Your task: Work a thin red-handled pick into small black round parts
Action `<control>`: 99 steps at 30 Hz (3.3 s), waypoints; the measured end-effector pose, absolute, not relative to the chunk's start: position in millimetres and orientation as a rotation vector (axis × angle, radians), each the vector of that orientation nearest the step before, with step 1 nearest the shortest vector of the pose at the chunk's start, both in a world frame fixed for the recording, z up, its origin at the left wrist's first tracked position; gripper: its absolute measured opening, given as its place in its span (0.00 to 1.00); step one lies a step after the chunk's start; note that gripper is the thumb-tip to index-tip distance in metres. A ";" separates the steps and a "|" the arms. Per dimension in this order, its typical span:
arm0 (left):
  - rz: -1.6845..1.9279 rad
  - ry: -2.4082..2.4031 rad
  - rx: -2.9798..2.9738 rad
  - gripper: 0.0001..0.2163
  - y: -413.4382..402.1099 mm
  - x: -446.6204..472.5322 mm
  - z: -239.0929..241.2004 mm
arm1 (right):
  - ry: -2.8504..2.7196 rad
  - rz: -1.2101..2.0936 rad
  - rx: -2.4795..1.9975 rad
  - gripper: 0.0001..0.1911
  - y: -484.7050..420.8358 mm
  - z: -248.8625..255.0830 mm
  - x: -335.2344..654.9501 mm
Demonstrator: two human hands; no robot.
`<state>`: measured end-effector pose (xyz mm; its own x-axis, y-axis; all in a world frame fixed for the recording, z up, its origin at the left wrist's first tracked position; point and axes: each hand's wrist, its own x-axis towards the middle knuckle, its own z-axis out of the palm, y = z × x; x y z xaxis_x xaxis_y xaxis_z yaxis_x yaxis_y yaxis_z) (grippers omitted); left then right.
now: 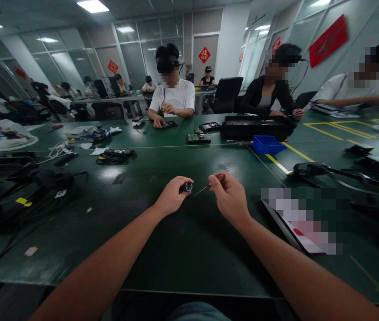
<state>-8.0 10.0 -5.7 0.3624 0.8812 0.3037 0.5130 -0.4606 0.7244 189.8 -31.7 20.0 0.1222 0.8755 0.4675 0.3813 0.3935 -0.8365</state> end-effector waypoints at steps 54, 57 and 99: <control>0.955 1.211 2.201 0.17 11.0 -12.4 -5.4 | -1.642 0.437 -1.304 0.17 -31.6 22.0 191.3; 0.982 1.210 2.182 0.17 12.4 -13.0 -6.5 | -1.660 0.467 -1.244 0.12 -31.6 21.2 191.0; 0.687 1.280 2.395 0.20 14.7 -12.1 -5.3 | -1.456 0.442 -1.263 0.14 -24.4 10.1 190.2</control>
<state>-12.1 14.7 -5.3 0.4777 0.8408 0.2546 0.6770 -0.5370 0.5033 190.2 -24.4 10.1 0.1739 0.8617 0.4768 0.4506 0.3609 -0.8165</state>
